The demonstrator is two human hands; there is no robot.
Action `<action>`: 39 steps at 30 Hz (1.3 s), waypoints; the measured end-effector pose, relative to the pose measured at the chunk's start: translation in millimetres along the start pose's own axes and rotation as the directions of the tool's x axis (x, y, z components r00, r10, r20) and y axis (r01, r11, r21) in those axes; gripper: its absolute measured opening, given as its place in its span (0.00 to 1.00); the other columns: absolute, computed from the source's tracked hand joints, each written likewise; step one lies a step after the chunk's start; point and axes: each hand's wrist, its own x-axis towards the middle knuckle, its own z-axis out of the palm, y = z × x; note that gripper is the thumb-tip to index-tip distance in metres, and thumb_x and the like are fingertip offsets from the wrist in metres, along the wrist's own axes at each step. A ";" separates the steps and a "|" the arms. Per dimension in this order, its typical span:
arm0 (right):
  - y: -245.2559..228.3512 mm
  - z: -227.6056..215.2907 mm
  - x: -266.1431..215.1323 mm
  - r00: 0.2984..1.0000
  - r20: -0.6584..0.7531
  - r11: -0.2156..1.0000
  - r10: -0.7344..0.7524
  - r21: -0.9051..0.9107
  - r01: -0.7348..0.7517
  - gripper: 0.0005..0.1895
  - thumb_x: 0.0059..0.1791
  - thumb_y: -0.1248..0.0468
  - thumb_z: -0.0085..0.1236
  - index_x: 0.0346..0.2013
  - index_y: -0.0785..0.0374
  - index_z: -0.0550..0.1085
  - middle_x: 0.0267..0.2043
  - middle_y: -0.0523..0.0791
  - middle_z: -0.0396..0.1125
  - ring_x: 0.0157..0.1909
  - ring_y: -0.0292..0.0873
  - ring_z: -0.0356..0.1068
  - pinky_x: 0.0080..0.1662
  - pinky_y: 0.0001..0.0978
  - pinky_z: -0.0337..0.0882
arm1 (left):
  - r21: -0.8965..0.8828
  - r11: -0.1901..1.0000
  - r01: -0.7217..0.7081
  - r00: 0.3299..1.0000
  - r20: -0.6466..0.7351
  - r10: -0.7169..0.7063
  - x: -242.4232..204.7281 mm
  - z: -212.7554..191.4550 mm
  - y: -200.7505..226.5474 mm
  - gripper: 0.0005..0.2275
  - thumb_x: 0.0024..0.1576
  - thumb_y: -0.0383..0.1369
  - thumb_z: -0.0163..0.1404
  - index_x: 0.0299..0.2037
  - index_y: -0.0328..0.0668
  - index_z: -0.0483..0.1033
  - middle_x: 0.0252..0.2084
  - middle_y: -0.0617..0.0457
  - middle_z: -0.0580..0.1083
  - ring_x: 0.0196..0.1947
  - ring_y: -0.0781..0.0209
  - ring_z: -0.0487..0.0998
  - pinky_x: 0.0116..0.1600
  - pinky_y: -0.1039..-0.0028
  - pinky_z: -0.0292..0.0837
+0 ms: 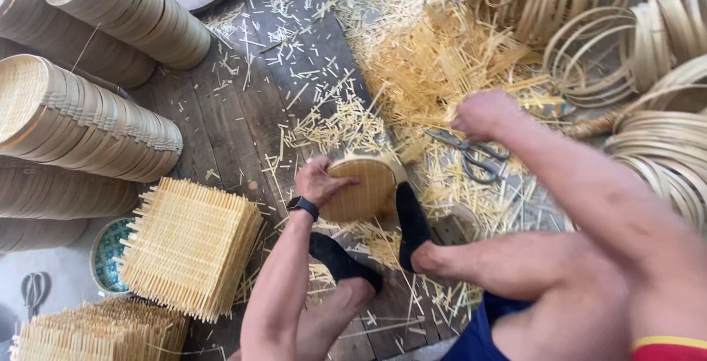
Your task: The person sits on the floor and repeatedly places a bamboo tray over a wooden form, then uses shears to trim the excess bamboo strips around the edge. After trimming, the person removes the form and stacks the finished tray with others.
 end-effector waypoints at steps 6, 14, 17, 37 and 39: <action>59.4 36.4 -62.9 0.996 -0.021 0.983 0.084 0.167 -0.079 0.24 0.56 0.45 0.45 0.44 0.61 0.77 0.47 0.52 0.75 0.51 0.52 0.75 0.56 0.49 0.73 | 0.213 0.891 -0.400 0.903 -0.075 0.423 -55.8 32.2 38.7 0.13 0.48 0.34 0.65 0.35 0.44 0.73 0.45 0.47 0.75 0.33 0.54 0.79 0.40 0.63 0.76; 62.4 237.1 28.1 0.970 -0.117 0.830 0.213 0.545 -0.117 0.23 0.47 0.51 0.59 0.50 0.63 0.73 0.57 0.54 0.66 0.61 0.56 0.65 0.61 0.49 0.67 | 0.242 0.969 -0.038 0.961 0.274 -0.030 -138.8 85.9 7.2 0.21 0.48 0.36 0.61 0.51 0.41 0.69 0.58 0.44 0.66 0.53 0.44 0.72 0.56 0.57 0.73; 63.5 288.5 57.7 0.918 -0.268 0.856 0.292 0.501 -0.126 0.33 0.44 0.54 0.64 0.57 0.67 0.66 0.61 0.59 0.60 0.63 0.61 0.59 0.63 0.49 0.61 | 0.065 0.992 0.107 0.993 -0.055 -0.103 -129.4 84.0 18.1 0.27 0.47 0.43 0.61 0.54 0.40 0.68 0.57 0.39 0.65 0.59 0.40 0.69 0.62 0.53 0.70; 51.2 279.0 26.1 0.932 0.326 0.558 0.160 0.749 -0.358 0.31 0.40 0.41 0.68 0.36 0.67 0.72 0.38 0.58 0.75 0.41 0.55 0.74 0.45 0.47 0.75 | 0.227 0.955 -0.189 0.946 -0.220 0.239 -28.5 132.5 67.9 0.39 0.39 0.53 0.66 0.65 0.60 0.70 0.50 0.52 0.75 0.56 0.46 0.71 0.61 0.54 0.64; 39.6 276.6 16.7 0.958 0.216 0.665 0.191 0.689 -0.288 0.32 0.44 0.37 0.62 0.38 0.66 0.74 0.40 0.58 0.75 0.42 0.54 0.74 0.48 0.45 0.74 | 0.242 0.944 -0.226 0.963 -0.091 0.254 -17.0 125.8 56.0 0.39 0.41 0.53 0.67 0.67 0.61 0.70 0.52 0.53 0.74 0.59 0.45 0.70 0.64 0.54 0.63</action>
